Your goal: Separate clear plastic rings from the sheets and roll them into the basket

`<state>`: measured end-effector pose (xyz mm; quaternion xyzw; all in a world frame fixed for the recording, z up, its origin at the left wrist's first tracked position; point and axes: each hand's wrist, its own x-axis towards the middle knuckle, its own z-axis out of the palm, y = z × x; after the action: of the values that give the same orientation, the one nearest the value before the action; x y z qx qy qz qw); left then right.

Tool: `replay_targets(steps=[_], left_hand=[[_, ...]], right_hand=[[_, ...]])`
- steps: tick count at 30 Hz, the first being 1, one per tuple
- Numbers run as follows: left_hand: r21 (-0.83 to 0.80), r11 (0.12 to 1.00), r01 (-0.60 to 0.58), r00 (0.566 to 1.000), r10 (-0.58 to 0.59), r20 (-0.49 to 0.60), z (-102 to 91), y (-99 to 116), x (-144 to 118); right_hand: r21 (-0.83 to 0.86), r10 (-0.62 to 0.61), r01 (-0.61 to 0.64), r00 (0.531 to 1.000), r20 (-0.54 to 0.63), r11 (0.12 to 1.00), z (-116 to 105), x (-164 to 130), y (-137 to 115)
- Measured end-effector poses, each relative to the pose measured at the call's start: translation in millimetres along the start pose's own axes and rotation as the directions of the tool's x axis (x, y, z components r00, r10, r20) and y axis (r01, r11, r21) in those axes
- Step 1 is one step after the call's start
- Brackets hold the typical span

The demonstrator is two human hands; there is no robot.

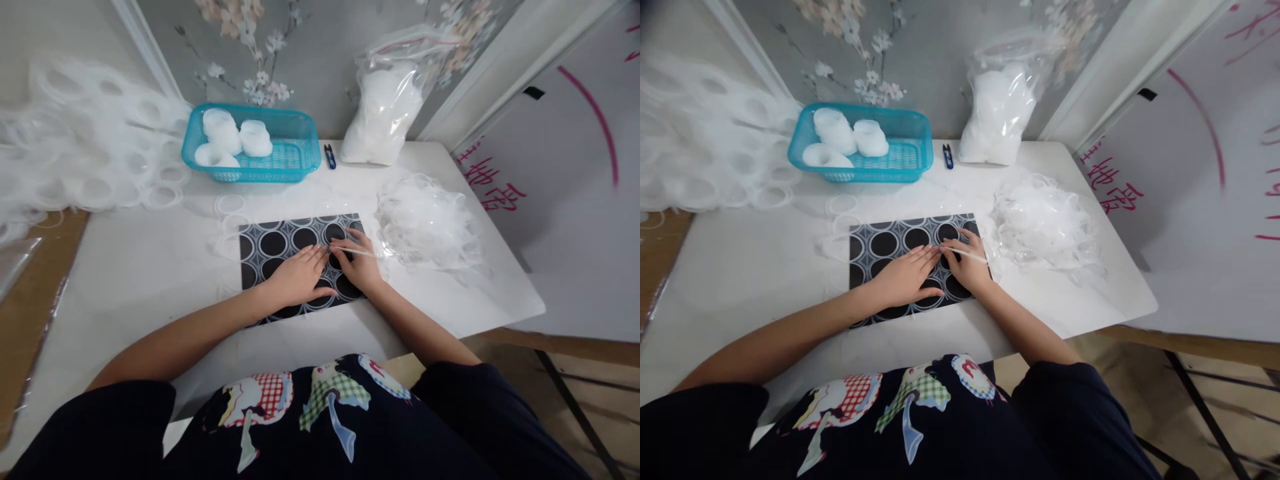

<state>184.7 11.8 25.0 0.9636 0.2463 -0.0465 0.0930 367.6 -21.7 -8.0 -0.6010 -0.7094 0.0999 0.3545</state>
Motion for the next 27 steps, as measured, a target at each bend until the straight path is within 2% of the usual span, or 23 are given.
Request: replay_targets(steps=[2, 3, 4, 5, 6, 7, 8, 9, 10, 12, 14, 16, 19, 22, 27], left_hand=[[0.002, 1.0, -0.005, 1.0, 0.005, 0.01, -0.9, -0.3, -0.3], [-0.003, 1.0, -0.008, 1.0, 0.008, 0.014, -1.1, -0.8, -0.3], [-0.009, 1.0, -0.01, 1.0, 0.01, 0.018, -1.2, -1.4, -0.2], [-0.018, 1.0, -0.01, 1.0, 0.01, 0.021, -1.3, -2.2, 0.0], [-0.03, 1.0, -0.008, 1.0, 0.009, 0.023, -1.3, -3.1, 0.3], [-0.044, 0.999, -0.007, 1.0, 0.008, 0.023, -1.3, -4.1, 0.5], [-0.06, 0.998, -0.008, 1.0, 0.009, 0.021, -1.5, -5.1, 0.5], [-0.077, 0.997, -0.012, 1.0, 0.014, 0.016, -1.8, -6.0, 0.3], [-0.095, 0.995, -0.02, 1.0, 0.021, 0.01, -2.2, -6.8, -0.4], [-0.119, 0.992, -0.037, 0.999, 0.037, -0.004, -2.9, -7.9, -3.6], [-0.119, 0.992, -0.045, 0.999, 0.043, -0.023, -2.5, -8.2, -9.9], [-0.105, 0.994, -0.032, 0.999, 0.027, -0.042, -0.3, -8.6, -18.9], [-0.096, 0.995, 0.027, 0.997, -0.034, -0.071, 6.2, -11.3, -33.9], [-0.08, 0.995, 0.065, 0.992, -0.073, -0.101, 13.8, -15.2, -44.7], [-0.042, 0.998, 0.043, 0.99, -0.048, -0.136, 19.4, -16.2, -49.1]], right_hand=[[-0.134, -0.11, 0.12, 0.991, 0.079, 0.984, -2.1, 2.2, 2.2], [-0.187, -0.139, 0.154, 0.986, 0.089, 0.97, -6.2, 7.9, 7.5], [-0.234, -0.14, 0.147, 0.989, 0.045, 0.961, -12.8, 17.0, 15.9], [-0.264, -0.127, 0.114, 0.991, -0.032, 0.958, -21.8, 28.8, 26.7], [-0.283, -0.063, 0.0, 0.975, -0.213, 0.959, -32.6, 42.3, 38.5], [-0.26, -0.001, -0.112, 0.917, -0.4, 0.959, -44.3, 56.0, 49.6], [-0.193, 0.058, -0.192, 0.837, -0.543, 0.962, -55.4, 68.3, 58.4], [-0.131, 0.089, -0.203, 0.805, -0.586, 0.97, -64.7, 77.8, 63.3], [-0.086, 0.096, -0.179, 0.808, -0.581, 0.98, -70.8, 83.6, 63.6], [-0.008, 0.077, -0.092, 0.878, -0.472, 0.996, -70.9, 83.3, 51.0], [0.076, 0.037, -0.015, 0.951, -0.306, 0.997, -56.1, 71.1, 27.7], [0.173, 0.018, 0.012, 0.985, -0.169, 0.985, -33.3, 55.0, 4.1], [0.296, 0.015, -0.012, 1.0, -0.011, 0.955, -1.8, 37.4, -19.0], [0.359, 0.029, -0.064, 0.995, 0.1, 0.931, 15.8, 30.7, -27.1], [0.385, 0.037, -0.079, 0.992, 0.117, 0.92, 21.0, 27.8, -27.3]])
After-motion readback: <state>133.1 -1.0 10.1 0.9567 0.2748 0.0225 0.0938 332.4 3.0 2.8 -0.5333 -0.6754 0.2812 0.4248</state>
